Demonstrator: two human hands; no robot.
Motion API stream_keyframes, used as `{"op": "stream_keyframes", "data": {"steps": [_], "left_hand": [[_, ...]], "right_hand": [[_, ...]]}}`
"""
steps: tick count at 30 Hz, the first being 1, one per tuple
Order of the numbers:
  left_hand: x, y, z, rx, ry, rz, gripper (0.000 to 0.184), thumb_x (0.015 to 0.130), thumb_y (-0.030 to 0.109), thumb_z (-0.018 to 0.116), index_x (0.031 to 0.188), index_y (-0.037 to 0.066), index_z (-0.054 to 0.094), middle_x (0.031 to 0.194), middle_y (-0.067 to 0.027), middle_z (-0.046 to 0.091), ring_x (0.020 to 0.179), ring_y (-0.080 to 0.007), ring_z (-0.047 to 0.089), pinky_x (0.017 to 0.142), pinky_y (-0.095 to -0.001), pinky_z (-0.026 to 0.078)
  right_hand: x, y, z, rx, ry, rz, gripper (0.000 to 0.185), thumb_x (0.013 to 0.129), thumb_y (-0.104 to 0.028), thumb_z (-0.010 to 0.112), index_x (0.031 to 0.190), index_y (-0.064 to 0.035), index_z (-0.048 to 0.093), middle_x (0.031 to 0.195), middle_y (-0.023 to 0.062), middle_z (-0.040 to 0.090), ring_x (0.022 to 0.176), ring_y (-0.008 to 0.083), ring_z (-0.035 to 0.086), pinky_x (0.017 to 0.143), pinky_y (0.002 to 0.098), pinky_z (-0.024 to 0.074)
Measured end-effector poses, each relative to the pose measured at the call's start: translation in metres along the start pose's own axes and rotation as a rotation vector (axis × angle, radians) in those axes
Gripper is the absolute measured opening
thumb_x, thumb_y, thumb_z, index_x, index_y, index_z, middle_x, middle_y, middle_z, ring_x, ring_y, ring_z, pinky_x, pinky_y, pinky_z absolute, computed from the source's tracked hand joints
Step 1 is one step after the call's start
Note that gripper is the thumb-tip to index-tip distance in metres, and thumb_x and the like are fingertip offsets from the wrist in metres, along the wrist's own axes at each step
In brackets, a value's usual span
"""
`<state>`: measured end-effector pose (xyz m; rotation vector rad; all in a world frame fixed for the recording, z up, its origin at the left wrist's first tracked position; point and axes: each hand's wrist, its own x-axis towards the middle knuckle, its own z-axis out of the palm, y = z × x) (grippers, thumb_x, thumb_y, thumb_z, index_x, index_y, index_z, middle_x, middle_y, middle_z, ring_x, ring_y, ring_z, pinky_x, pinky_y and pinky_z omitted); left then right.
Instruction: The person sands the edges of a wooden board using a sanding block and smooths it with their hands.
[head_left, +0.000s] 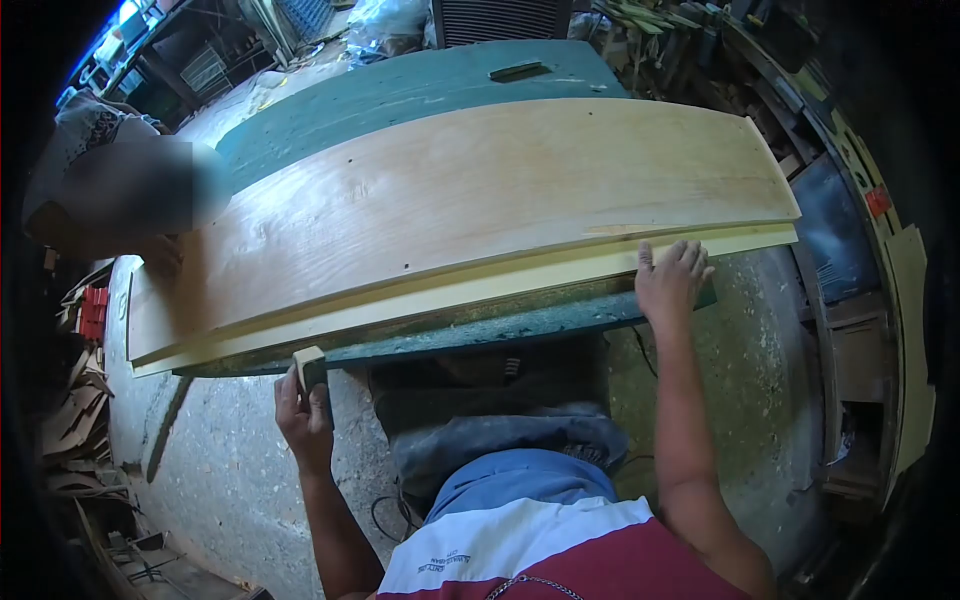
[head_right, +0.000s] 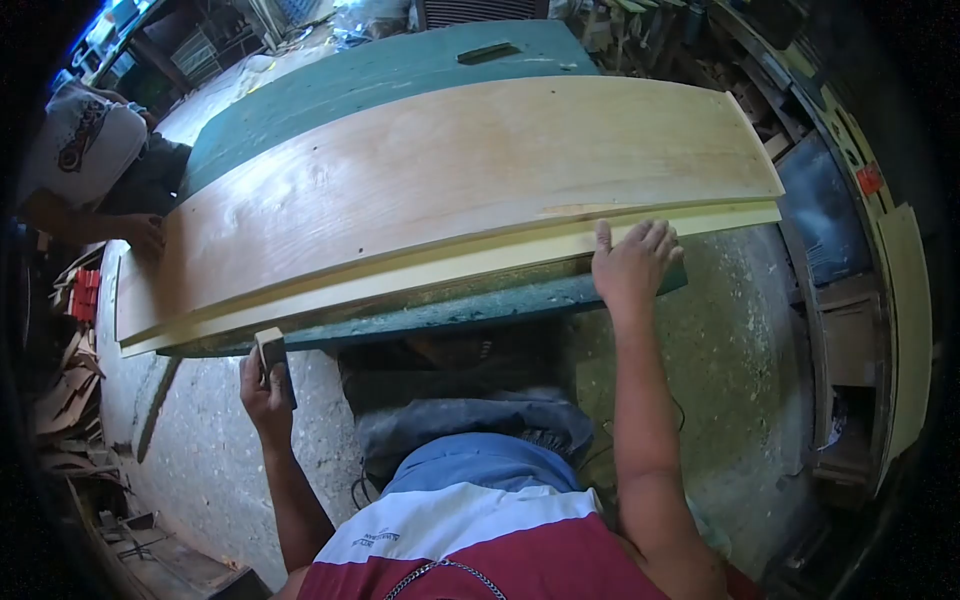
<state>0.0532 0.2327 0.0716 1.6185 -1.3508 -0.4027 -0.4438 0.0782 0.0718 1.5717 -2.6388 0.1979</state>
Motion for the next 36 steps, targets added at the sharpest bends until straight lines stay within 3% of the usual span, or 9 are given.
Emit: {"op": "stream_keyframes", "data": {"steps": [8,11,13,14,19,26,28,33,36], "left_hand": [[0.011,0.019,0.017,0.041,-0.03,0.11,0.04,0.099,0.004,0.067,0.137,-0.005,0.061,0.116,-0.012,0.059,0.107,-0.0246,0.062,0.093,-0.0331,0.052],[0.003,0.017,0.005,0.066,-0.033,0.099,0.039,0.099,0.003,0.067,0.137,-0.005,0.061,0.114,-0.0123,0.059,0.105,-0.0241,0.062,0.09,-0.0332,0.053],[-0.007,0.003,-0.012,0.01,0.005,0.019,0.039,0.099,0.002,0.067,0.136,-0.005,0.061,0.112,-0.0115,0.058,0.103,-0.0226,0.061,0.088,-0.0328,0.053],[-0.013,0.005,-0.025,0.048,0.038,-0.029,0.038,0.099,0.001,0.066,0.136,-0.005,0.061,0.111,-0.0104,0.057,0.101,-0.021,0.06,0.087,-0.0321,0.053],[-0.052,-0.013,-0.077,0.161,0.263,-0.176,0.036,0.1,0.002,0.066,0.135,-0.005,0.062,0.11,-0.0075,0.058,0.1,-0.0188,0.061,0.088,-0.0305,0.051],[-0.085,-0.014,-0.099,0.195,0.408,-0.248,0.036,0.099,0.007,0.071,0.133,-0.003,0.064,0.11,-0.0073,0.06,0.1,-0.0191,0.061,0.091,-0.033,0.05],[-0.089,-0.01,-0.103,0.214,0.418,-0.239,0.038,0.097,0.009,0.074,0.132,-0.003,0.065,0.109,-0.0076,0.062,0.101,-0.02,0.061,0.092,-0.0332,0.049],[-0.091,-0.02,-0.108,0.247,0.457,-0.244,0.038,0.096,0.008,0.074,0.131,-0.003,0.065,0.11,-0.0096,0.063,0.101,-0.0225,0.062,0.092,-0.0344,0.05],[-0.064,-0.011,-0.1,0.277,0.379,-0.136,0.038,0.094,0.005,0.073,0.13,-0.003,0.066,0.111,-0.011,0.063,0.101,-0.0244,0.063,0.092,-0.0356,0.051]], "right_hand": [[-0.087,-0.131,-0.026,-0.177,-0.236,-0.384,0.105,0.103,-0.074,0.029,0.155,0.017,0.032,0.162,0.0423,0.029,0.156,0.0548,0.021,0.128,0.064,0.0073],[-0.124,-0.161,-0.026,-0.027,-0.102,-0.656,0.091,0.1,-0.066,0.048,0.151,0.0099,0.046,0.149,0.0437,0.046,0.144,0.0603,0.038,0.123,0.0698,0.0169],[-0.126,-0.165,-0.031,0.74,-0.622,-1.128,0.079,0.096,-0.056,0.063,0.14,0.0088,0.055,0.13,0.0382,0.059,0.127,0.054,0.054,0.118,0.0655,0.0286],[-0.142,-0.165,-0.02,0.726,-0.18,-1.081,0.071,0.092,-0.049,0.072,0.133,0.0072,0.057,0.123,0.0313,0.06,0.117,0.0453,0.057,0.112,0.0604,0.0361],[-0.172,-0.21,-0.006,0.231,-0.084,-0.888,0.088,0.095,-0.058,0.064,0.148,0.0098,0.045,0.152,0.0306,0.045,0.144,0.0456,0.039,0.122,0.0598,0.027],[-0.248,-0.325,0.013,0.368,-0.253,-1.305,0.094,0.095,-0.058,0.066,0.155,0.0087,0.037,0.161,0.032,0.037,0.153,0.0479,0.03,0.128,0.0583,0.0186],[-0.266,-0.329,0.008,0.579,-0.588,-1.803,0.091,0.095,-0.052,0.068,0.154,0.0096,0.036,0.161,0.0323,0.036,0.153,0.0476,0.03,0.128,0.0577,0.0195],[-0.242,-0.331,0.015,0.515,-0.205,-1.336,0.084,0.094,-0.043,0.068,0.153,0.0086,0.036,0.163,0.0288,0.034,0.155,0.0464,0.026,0.129,0.0591,0.0184],[-0.203,-0.31,0.023,0.479,-0.053,-1.559,0.077,0.093,-0.041,0.07,0.148,0.0071,0.045,0.156,0.0272,0.043,0.151,0.0444,0.035,0.127,0.058,0.0238]]}}
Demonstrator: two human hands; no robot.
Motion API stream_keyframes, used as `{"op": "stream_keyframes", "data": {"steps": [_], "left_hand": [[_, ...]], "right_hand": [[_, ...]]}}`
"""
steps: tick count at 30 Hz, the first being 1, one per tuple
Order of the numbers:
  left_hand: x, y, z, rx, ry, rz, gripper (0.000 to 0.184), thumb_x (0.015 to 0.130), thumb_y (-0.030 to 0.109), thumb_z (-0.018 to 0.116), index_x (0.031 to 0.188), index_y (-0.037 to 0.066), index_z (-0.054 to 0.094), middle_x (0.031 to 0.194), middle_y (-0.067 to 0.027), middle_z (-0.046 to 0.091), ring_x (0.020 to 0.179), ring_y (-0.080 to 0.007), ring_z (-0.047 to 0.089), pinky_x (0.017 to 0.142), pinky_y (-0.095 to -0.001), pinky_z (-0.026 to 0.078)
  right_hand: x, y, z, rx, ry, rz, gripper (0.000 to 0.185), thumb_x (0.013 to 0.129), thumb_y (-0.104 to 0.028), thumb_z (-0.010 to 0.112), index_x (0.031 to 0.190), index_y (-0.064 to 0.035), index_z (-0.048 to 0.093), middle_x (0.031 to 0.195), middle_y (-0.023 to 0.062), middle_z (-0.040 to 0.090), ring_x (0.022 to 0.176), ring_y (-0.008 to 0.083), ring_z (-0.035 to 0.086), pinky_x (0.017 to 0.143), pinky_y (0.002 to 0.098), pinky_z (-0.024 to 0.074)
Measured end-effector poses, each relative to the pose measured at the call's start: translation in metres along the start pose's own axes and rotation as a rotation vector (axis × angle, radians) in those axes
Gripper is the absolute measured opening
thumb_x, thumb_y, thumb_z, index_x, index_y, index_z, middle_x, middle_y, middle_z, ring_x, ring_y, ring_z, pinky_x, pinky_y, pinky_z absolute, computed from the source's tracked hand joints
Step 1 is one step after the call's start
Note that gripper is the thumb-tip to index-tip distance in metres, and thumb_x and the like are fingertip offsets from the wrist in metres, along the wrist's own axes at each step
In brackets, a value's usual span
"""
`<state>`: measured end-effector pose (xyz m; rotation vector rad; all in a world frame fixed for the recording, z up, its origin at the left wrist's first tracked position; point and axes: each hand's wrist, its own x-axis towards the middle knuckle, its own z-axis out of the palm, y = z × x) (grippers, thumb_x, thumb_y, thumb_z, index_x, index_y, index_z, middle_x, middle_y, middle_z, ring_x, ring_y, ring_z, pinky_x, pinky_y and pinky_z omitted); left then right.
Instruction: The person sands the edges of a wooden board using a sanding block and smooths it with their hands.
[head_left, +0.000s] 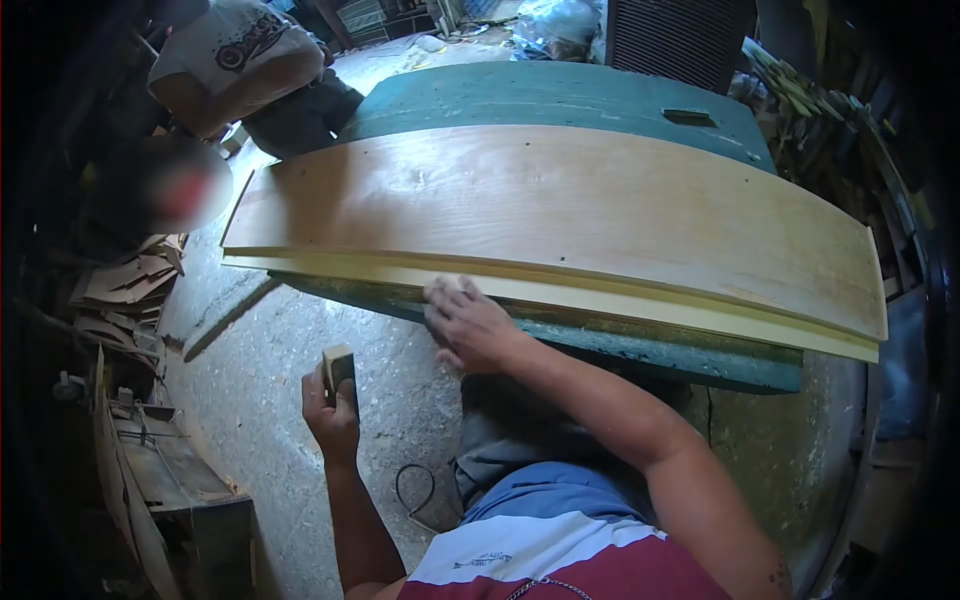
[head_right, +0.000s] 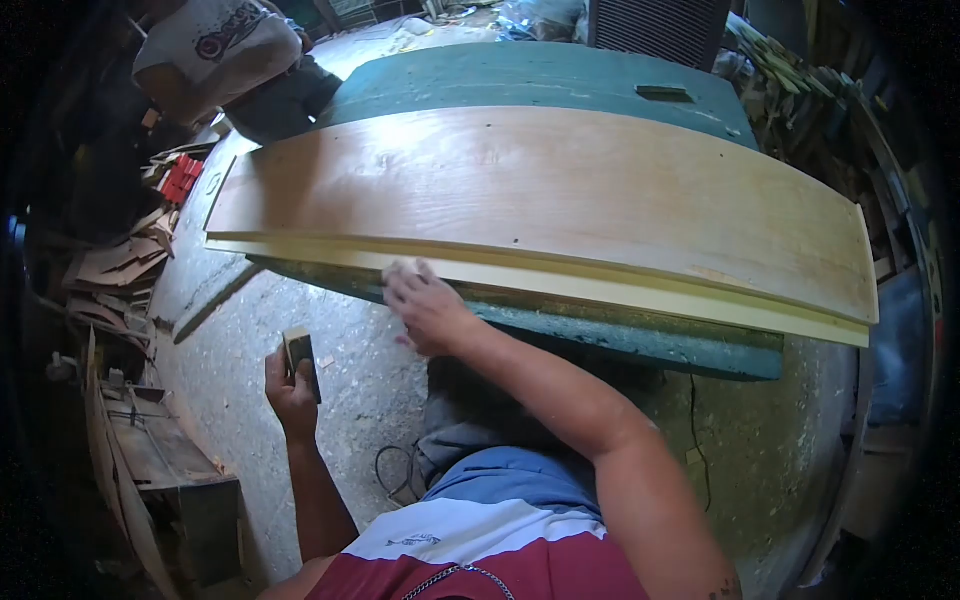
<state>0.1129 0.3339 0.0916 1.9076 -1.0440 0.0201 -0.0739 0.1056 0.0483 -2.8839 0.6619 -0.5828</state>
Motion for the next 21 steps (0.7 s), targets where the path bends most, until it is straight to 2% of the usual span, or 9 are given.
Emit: {"op": "stream_keyframes", "data": {"steps": [2,3,5,9,12,14,16,19,21], "left_hand": [[0.016,0.021,0.013,0.012,-0.092,0.096,0.04,0.091,0.003,0.075,0.13,-0.002,0.066,0.114,-0.0141,0.065,0.103,-0.0287,0.066,0.091,-0.0379,0.054],[0.027,0.032,0.022,0.005,-0.098,0.096,0.04,0.091,0.003,0.075,0.13,-0.002,0.066,0.114,-0.0141,0.065,0.103,-0.0287,0.066,0.091,-0.0379,0.054],[0.049,0.054,0.044,0.15,-0.208,0.324,0.043,0.087,0.004,0.078,0.129,0.0,0.068,0.114,-0.0158,0.067,0.105,-0.0336,0.068,0.089,-0.0397,0.056],[0.085,0.091,0.094,0.103,-0.336,0.491,0.048,0.081,0.005,0.081,0.128,0.002,0.068,0.112,-0.0152,0.069,0.107,-0.0364,0.068,0.088,-0.0421,0.057],[0.109,0.109,0.135,0.122,-0.52,0.793,0.054,0.075,0.013,0.083,0.127,0.005,0.07,0.11,-0.0107,0.07,0.104,-0.0331,0.067,0.09,-0.0433,0.056],[0.122,0.111,0.153,0.145,-0.6,0.878,0.054,0.075,0.015,0.083,0.126,0.006,0.07,0.109,-0.01,0.07,0.104,-0.0323,0.066,0.09,-0.0432,0.055],[0.131,0.099,0.169,0.223,-0.652,1.032,0.056,0.073,0.019,0.084,0.126,0.007,0.071,0.107,-0.0076,0.068,0.1,-0.0296,0.064,0.087,-0.0423,0.054],[0.137,0.087,0.19,0.236,-0.591,1.164,0.056,0.073,0.022,0.084,0.125,0.006,0.071,0.107,-0.0072,0.066,0.098,-0.0287,0.063,0.083,-0.042,0.054],[0.127,0.105,0.213,0.183,-0.569,1.276,0.056,0.074,0.026,0.084,0.124,0.005,0.071,0.105,-0.0061,0.065,0.096,-0.0261,0.063,0.08,-0.0406,0.053]], "right_hand": [[-0.01,0.01,-0.017,0.583,-0.433,-0.26,0.068,0.091,-0.037,0.074,0.142,0.0044,0.055,0.149,0.0245,0.052,0.146,0.0415,0.044,0.125,0.0556,0.0307],[-0.022,0.011,-0.023,0.58,-0.435,-0.251,0.068,0.091,-0.037,0.074,0.142,0.0044,0.055,0.149,0.0245,0.052,0.146,0.0415,0.044,0.125,0.0556,0.0307],[-0.053,0.008,-0.037,0.328,0.186,-0.145,0.055,0.088,-0.027,0.077,0.134,-0.001,0.061,0.143,0.0214,0.058,0.14,0.0385,0.051,0.121,0.0544,0.0382],[-0.107,0.036,-0.058,0.112,0.225,0.212,0.056,0.087,-0.03,0.078,0.133,-0.0016,0.062,0.141,0.0206,0.06,0.141,0.0391,0.05,0.122,0.0549,0.0336],[-0.162,0.056,-0.084,0.043,0.203,0.313,0.058,0.088,-0.032,0.077,0.135,-0.0017,0.062,0.142,0.02,0.06,0.141,0.0395,0.05,0.123,0.0557,0.0314],[-0.209,0.076,-0.103,-0.035,0.177,0.446,0.059,0.089,-0.032,0.076,0.138,-0.002,0.061,0.145,0.0203,0.059,0.141,0.0397,0.05,0.123,0.0562,0.0318],[-0.258,0.109,-0.121,-0.183,0.321,0.616,0.057,0.091,-0.031,0.073,0.139,-0.0011,0.06,0.147,0.0222,0.058,0.141,0.0404,0.05,0.123,0.058,0.0308],[-0.319,0.158,-0.145,-0.478,0.493,0.854,0.068,0.103,-0.035,0.06,0.155,0.0037,0.041,0.16,0.0288,0.039,0.149,0.0469,0.038,0.125,0.0614,0.0251],[-0.331,0.177,-0.136,-0.36,0.609,0.969,0.073,0.104,-0.04,0.056,0.157,0.0054,0.037,0.163,0.0317,0.032,0.151,0.0491,0.033,0.125,0.0639,0.0225]]}}
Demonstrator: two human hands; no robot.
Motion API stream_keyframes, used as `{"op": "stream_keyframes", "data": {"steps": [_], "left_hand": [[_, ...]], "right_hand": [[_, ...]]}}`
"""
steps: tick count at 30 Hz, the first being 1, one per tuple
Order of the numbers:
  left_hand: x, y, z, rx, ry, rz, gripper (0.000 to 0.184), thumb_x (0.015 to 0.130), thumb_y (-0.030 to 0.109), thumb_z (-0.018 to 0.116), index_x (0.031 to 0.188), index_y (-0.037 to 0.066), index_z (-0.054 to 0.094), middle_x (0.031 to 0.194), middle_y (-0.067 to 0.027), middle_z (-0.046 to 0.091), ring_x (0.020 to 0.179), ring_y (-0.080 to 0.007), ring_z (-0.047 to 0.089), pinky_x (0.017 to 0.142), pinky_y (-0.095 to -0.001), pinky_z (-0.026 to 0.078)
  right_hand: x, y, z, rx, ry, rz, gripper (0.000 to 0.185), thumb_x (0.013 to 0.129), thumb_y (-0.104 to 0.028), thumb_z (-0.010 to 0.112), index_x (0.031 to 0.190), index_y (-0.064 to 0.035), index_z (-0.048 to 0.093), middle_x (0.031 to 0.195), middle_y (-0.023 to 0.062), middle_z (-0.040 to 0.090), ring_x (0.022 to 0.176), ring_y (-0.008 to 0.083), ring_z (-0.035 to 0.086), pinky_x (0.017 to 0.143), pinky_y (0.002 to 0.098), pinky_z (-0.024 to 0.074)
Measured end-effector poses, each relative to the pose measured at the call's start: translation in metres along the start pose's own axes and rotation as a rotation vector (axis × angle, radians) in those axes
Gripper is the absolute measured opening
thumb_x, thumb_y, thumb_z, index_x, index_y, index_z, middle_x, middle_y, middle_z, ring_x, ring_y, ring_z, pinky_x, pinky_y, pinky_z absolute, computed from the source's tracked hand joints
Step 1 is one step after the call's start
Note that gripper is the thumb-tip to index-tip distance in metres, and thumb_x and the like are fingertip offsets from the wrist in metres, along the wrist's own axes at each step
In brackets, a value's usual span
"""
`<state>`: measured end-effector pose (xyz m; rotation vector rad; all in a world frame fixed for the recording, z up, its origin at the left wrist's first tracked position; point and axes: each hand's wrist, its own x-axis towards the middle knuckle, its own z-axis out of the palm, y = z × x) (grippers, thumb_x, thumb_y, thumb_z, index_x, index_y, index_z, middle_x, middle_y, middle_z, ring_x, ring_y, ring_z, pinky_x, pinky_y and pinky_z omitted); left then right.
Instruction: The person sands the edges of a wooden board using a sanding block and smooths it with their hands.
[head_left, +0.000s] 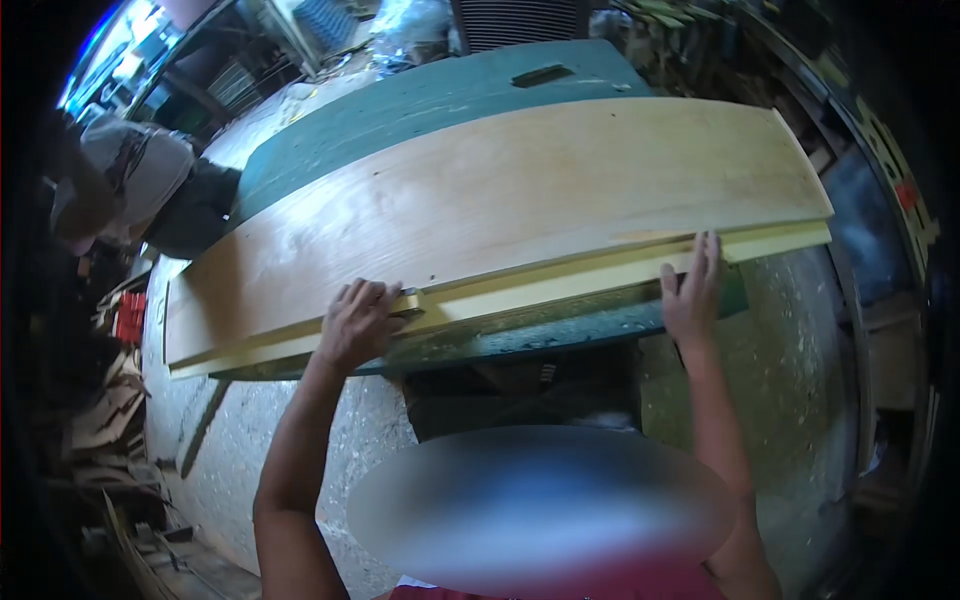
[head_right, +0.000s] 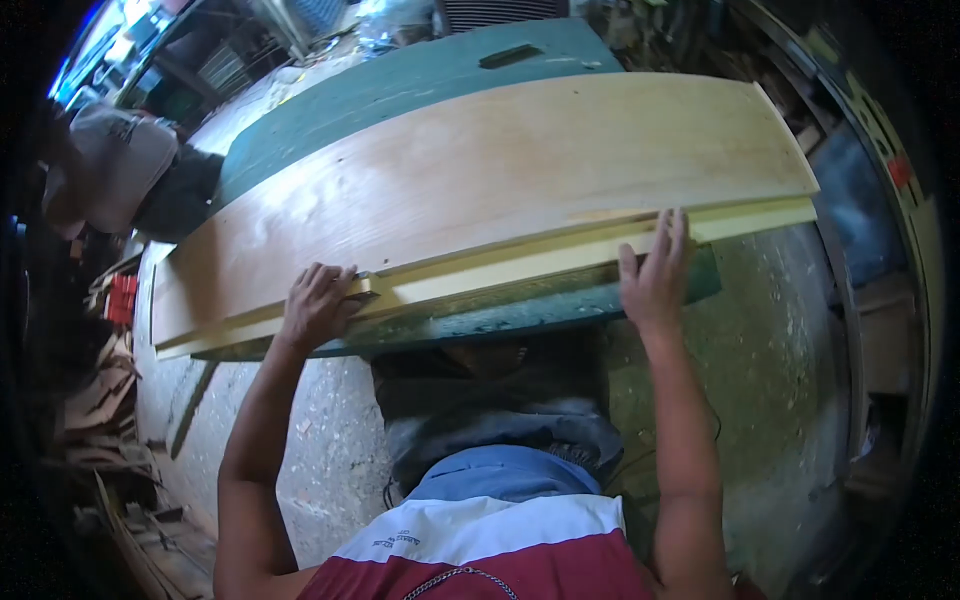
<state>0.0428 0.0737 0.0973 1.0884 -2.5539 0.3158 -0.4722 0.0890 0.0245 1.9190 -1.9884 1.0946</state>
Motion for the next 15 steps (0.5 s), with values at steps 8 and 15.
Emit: {"op": "stream_keyframes", "data": {"steps": [8,15], "left_hand": [[0.162,0.146,0.075,-0.138,0.058,0.023,0.039,0.09,0.028,0.071,0.12,0.004,0.069,0.114,-0.009,0.062,0.109,-0.0267,0.06,0.088,-0.0406,0.05],[0.21,0.178,0.072,-0.371,-0.055,-0.066,0.047,0.09,0.031,0.074,0.128,0.004,0.068,0.121,-0.0104,0.062,0.117,-0.0292,0.059,0.096,-0.0431,0.05]], "right_hand": [[-0.007,-0.006,0.013,-0.197,0.016,-0.021,0.078,0.105,-0.047,0.051,0.156,0.0085,0.034,0.163,0.0311,0.032,0.152,0.0485,0.031,0.123,0.0683,0.0227],[0.004,-0.042,-0.014,0.11,0.066,-0.184,0.065,0.101,-0.035,0.063,0.15,0.0043,0.046,0.155,0.0281,0.045,0.146,0.0462,0.041,0.123,0.0591,0.0303]]}}
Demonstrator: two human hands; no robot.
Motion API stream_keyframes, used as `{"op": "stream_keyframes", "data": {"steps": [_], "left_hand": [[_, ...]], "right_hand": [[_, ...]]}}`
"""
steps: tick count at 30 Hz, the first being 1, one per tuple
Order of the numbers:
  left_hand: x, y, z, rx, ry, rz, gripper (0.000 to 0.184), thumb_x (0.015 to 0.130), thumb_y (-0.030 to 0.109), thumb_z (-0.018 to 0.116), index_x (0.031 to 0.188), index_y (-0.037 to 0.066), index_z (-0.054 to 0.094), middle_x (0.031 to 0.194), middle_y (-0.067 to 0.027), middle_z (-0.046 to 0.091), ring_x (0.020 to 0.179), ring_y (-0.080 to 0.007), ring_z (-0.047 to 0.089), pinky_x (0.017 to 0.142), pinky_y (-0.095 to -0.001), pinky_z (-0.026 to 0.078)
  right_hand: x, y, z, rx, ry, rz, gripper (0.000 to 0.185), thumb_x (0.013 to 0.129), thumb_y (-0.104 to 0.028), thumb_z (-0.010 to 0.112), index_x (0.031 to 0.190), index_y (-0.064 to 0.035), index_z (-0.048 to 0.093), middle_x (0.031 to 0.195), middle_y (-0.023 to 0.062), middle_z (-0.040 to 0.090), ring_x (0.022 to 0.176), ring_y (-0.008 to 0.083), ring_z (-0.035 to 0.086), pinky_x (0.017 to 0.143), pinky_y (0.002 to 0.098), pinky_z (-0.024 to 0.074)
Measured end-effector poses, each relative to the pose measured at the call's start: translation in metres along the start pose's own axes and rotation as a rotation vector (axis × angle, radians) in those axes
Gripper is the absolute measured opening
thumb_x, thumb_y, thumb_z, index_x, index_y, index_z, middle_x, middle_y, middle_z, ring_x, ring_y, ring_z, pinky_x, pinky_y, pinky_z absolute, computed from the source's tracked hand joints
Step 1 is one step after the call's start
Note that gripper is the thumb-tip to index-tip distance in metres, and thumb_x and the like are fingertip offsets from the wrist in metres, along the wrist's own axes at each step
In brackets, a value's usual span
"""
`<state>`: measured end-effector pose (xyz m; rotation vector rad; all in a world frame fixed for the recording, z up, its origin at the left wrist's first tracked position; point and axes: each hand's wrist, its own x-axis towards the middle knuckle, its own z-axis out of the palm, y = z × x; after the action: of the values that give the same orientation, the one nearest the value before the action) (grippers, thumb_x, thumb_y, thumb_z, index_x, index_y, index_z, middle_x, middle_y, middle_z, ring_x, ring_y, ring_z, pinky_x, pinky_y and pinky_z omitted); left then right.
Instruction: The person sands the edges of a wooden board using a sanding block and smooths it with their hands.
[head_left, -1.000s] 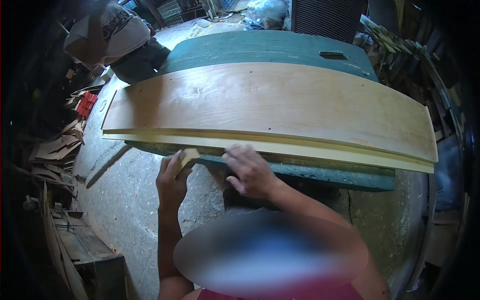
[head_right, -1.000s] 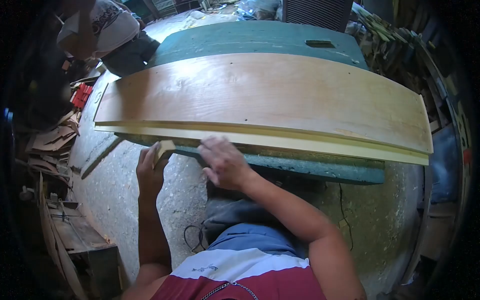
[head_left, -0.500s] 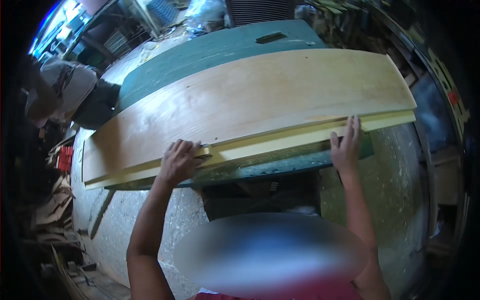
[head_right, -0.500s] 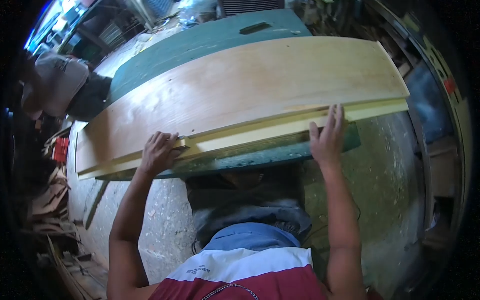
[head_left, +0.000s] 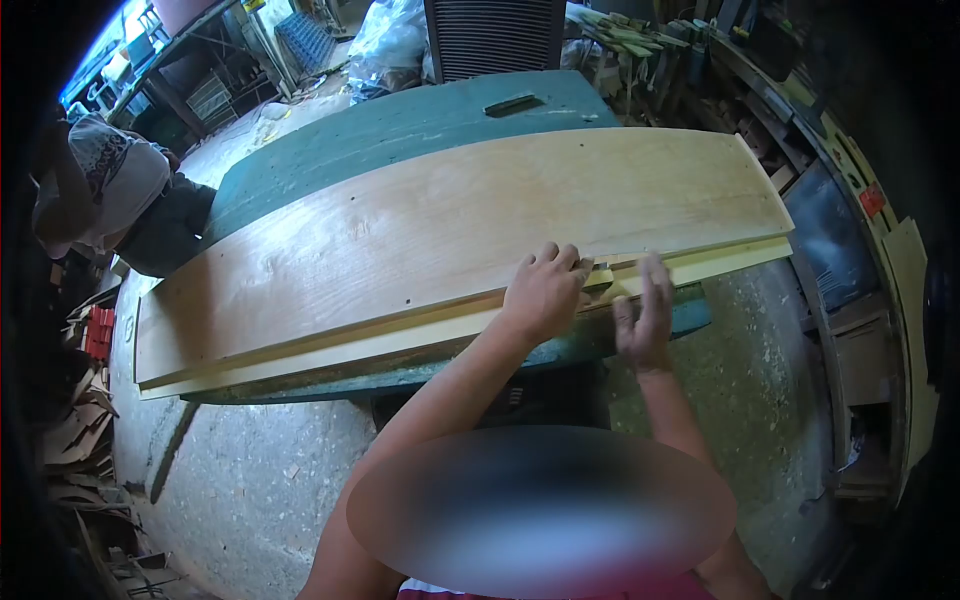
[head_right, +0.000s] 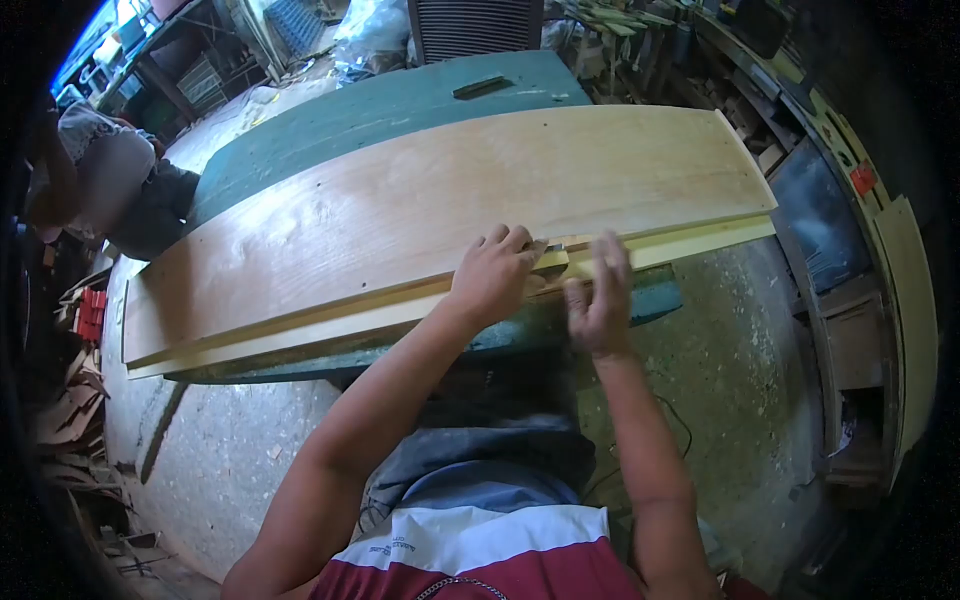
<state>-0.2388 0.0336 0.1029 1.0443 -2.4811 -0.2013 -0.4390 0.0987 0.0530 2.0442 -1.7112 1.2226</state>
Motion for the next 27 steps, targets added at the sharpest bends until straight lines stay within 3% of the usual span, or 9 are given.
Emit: {"op": "stream_keyframes", "data": {"steps": [4,7,8,12,15,17,19,24,27], "left_hand": [[-0.019,-0.013,-0.043,-0.074,-0.095,-0.138,0.066,0.089,0.029,0.08,0.146,0.005,0.059,0.141,-0.0192,0.058,0.13,-0.0382,0.055,0.11,-0.0489,0.046],[-0.062,-0.086,-0.083,-0.201,0.018,-0.326,0.074,0.085,0.014,0.085,0.152,0.009,0.054,0.15,-0.0284,0.052,0.14,-0.0438,0.048,0.118,-0.0501,0.041],[-0.085,-0.113,-0.092,-0.109,0.133,-0.406,0.072,0.086,0.013,0.085,0.151,0.009,0.055,0.148,-0.0279,0.055,0.141,-0.0439,0.049,0.119,-0.0494,0.041],[-0.188,-0.24,-0.12,0.334,0.44,-0.587,0.055,0.089,0.015,0.08,0.14,0.001,0.063,0.125,-0.0288,0.067,0.119,-0.0458,0.062,0.108,-0.0511,0.049],[-0.236,-0.278,-0.116,0.286,0.656,-0.875,0.037,0.091,0.01,0.075,0.125,-0.003,0.071,0.104,-0.02,0.068,0.092,-0.036,0.065,0.087,-0.0447,0.054],[-0.249,-0.308,-0.104,0.055,0.862,-0.792,0.032,0.094,0.015,0.073,0.122,-0.001,0.075,0.101,-0.0151,0.068,0.09,-0.0304,0.066,0.086,-0.0429,0.054],[-0.23,-0.271,-0.114,0.308,0.623,-0.888,0.029,0.096,0.015,0.071,0.12,0.0,0.076,0.102,-0.0131,0.068,0.093,-0.0278,0.065,0.088,-0.0406,0.053],[-0.227,-0.264,-0.121,0.306,0.569,-0.9,0.027,0.097,0.015,0.07,0.118,0.001,0.076,0.103,-0.0122,0.067,0.095,-0.0274,0.064,0.091,-0.0394,0.052],[-0.231,-0.271,-0.12,0.266,0.576,-0.917,0.026,0.097,0.016,0.07,0.117,0.001,0.077,0.105,-0.0121,0.067,0.098,-0.0279,0.063,0.092,-0.0395,0.052]], "right_hand": [[0.028,-0.046,0.005,0.214,-0.199,-0.322,0.049,0.096,-0.028,0.068,0.134,0.0032,0.063,0.141,0.0238,0.059,0.139,0.0417,0.051,0.12,0.0521,0.0391],[0.031,-0.046,0.025,0.12,-0.279,-0.302,0.046,0.091,-0.02,0.07,0.13,0.003,0.066,0.134,0.0196,0.063,0.134,0.0381,0.055,0.117,0.0485,0.0426],[0.03,-0.045,0.026,0.138,-0.258,-0.301,0.049,0.082,-0.003,0.072,0.13,0.0025,0.066,0.129,0.0181,0.066,0.127,0.0385,0.059,0.113,0.0496,0.0459],[0.031,-0.048,0.03,0.078,-0.278,-0.335,0.046,0.082,-0.013,0.073,0.125,0.0023,0.065,0.125,0.0172,0.064,0.122,0.0364,0.059,0.113,0.0483,0.0448],[0.035,-0.067,0.038,-0.03,-0.237,-0.284,0.047,0.079,-0.015,0.076,0.122,-0.0002,0.064,0.124,0.0141,0.064,0.121,0.0351,0.058,0.112,0.0508,0.0428],[0.036,-0.082,0.031,0.085,-0.173,-0.247,0.048,0.08,-0.022,0.079,0.122,-0.005,0.062,0.124,0.0107,0.064,0.122,0.0336,0.058,0.11,0.0514,0.0409],[0.03,-0.076,0.044,0.055,-0.163,-0.27,0.049,0.081,-0.024,0.081,0.123,-0.0078,0.064,0.122,0.0095,0.064,0.122,0.0323,0.057,0.109,0.0509,0.0409],[0.029,-0.047,0.049,0.126,-0.151,-0.331,0.049,0.079,-0.032,0.085,0.122,-0.0134,0.071,0.12,0.0079,0.064,0.116,0.0294,0.059,0.104,0.049,0.0424],[0.032,0.016,0.024,0.163,-0.164,-0.294,0.041,0.073,-0.021,0.088,0.113,-0.013,0.079,0.119,0.0076,0.065,0.109,0.0291,0.061,0.097,0.0461,0.0484]]}}
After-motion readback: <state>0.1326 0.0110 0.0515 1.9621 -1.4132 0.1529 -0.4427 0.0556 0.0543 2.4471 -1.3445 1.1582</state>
